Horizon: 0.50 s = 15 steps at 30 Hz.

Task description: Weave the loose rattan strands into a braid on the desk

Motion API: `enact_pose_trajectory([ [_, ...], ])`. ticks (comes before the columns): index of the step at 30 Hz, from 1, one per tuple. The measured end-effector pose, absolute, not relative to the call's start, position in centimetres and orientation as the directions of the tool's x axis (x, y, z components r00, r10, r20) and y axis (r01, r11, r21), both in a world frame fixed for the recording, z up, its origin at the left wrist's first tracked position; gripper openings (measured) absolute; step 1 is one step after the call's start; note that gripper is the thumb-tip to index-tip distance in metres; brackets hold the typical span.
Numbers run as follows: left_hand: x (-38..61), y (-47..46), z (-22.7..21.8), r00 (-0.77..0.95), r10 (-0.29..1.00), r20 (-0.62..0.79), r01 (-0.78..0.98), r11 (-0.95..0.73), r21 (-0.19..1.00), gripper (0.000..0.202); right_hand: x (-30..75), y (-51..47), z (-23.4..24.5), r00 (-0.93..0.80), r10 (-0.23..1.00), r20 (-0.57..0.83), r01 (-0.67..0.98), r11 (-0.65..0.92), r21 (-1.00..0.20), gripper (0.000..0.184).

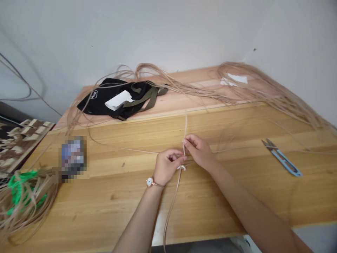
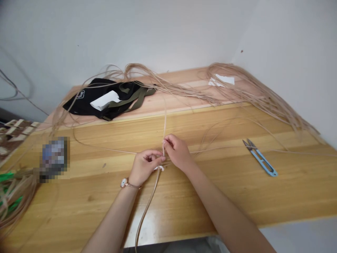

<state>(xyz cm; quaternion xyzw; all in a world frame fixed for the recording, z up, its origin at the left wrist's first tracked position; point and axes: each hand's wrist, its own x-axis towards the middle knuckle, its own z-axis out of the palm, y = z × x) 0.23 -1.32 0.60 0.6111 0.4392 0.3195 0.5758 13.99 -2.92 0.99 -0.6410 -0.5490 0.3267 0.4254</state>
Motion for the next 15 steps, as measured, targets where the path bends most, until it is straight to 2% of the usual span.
enact_pose_trajectory([
  [7, 0.4, -1.6, 0.7, 0.41, 0.905, -0.111, 0.204, 0.028, 0.979, 0.02, 14.5, -1.6, 1.1, 0.181, 0.971, -0.157, 0.353, -0.213, -0.911, 0.012],
  [15, 0.5, -1.3, 0.6, 0.382, 0.914, -0.137, 0.136, 0.091, 0.987, 0.021, 14.7, -1.7, 2.3, 0.168, 0.963, -0.209, 0.346, -0.256, -0.903, 0.013],
])
